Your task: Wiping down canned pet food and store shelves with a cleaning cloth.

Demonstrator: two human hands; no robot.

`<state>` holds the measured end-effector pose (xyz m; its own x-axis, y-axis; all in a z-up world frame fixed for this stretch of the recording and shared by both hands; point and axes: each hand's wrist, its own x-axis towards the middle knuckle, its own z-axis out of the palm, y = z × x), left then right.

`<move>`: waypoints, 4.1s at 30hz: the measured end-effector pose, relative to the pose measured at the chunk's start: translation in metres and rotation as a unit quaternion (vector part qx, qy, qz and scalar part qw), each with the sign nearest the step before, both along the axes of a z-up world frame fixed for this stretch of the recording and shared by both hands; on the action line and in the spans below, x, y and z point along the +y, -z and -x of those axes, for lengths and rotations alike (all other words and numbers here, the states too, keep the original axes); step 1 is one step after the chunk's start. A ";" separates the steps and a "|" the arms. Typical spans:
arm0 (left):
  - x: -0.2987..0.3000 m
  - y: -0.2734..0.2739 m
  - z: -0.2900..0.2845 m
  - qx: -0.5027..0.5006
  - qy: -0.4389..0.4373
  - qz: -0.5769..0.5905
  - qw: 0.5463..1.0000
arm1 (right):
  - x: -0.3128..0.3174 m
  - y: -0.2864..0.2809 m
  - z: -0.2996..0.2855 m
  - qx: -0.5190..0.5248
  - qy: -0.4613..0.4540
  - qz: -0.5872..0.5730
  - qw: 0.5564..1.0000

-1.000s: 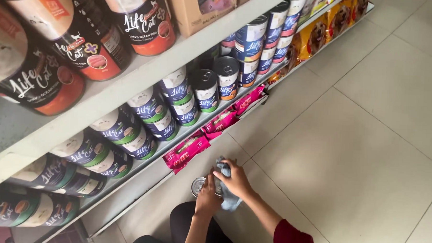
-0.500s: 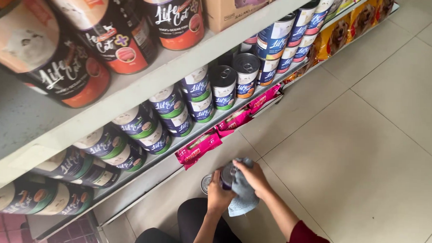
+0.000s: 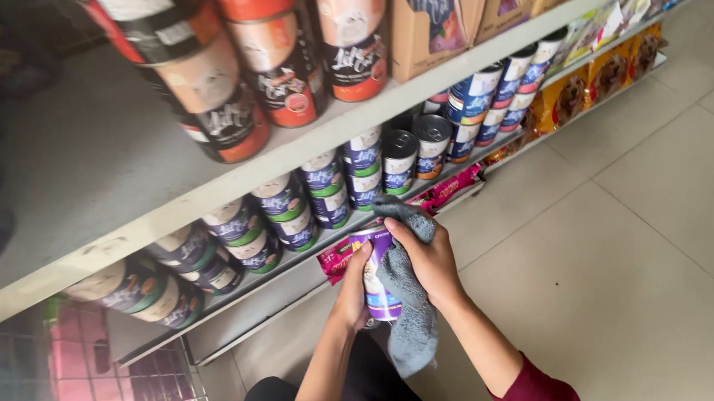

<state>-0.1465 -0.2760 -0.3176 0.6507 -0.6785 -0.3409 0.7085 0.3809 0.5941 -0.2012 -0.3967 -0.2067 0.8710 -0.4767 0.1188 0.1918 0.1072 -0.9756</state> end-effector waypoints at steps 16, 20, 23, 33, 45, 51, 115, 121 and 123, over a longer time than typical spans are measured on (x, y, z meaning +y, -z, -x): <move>0.209 -0.247 -0.002 -0.424 -0.283 -0.101 0.854 | 0.176 -0.274 -0.033 -0.124 -0.211 0.479 0.843; 0.239 -0.245 -0.009 -0.361 -0.324 -0.081 0.871 | 0.217 -0.274 -0.045 -0.335 -0.269 0.475 0.768; 0.255 -0.275 -0.007 -0.370 -0.342 -0.087 0.859 | 0.235 -0.259 -0.072 -0.367 -0.231 0.390 0.812; 0.266 -0.274 -0.094 -0.369 -0.383 -0.066 0.845 | 0.283 -0.279 -0.098 -0.412 -0.072 0.459 0.784; 0.281 -0.257 -0.118 -0.287 -0.310 0.012 0.906 | 0.249 -0.193 -0.207 -0.084 -0.253 0.096 0.959; 0.273 -0.266 -0.104 -0.323 -0.377 -0.035 0.867 | 0.252 -0.220 -0.140 0.000 -0.324 -0.157 0.933; 0.263 -0.270 -0.155 -0.309 -0.429 -0.092 0.844 | 0.258 -0.195 -0.139 -0.381 -0.030 0.297 0.875; 0.264 -0.273 -0.159 -0.335 -0.466 -0.056 0.817 | 0.233 -0.206 -0.157 -0.103 -0.235 0.318 0.913; 0.266 -0.266 -0.165 -0.347 -0.471 -0.082 0.807 | 0.233 -0.208 -0.167 -0.119 -0.211 0.344 0.907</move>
<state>0.0183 -0.0103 -0.0520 0.9243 0.2447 0.2928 -0.3744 0.4325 0.8202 -0.0340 -0.1636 0.0014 0.8694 0.1515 0.4703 0.4891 -0.3994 -0.7755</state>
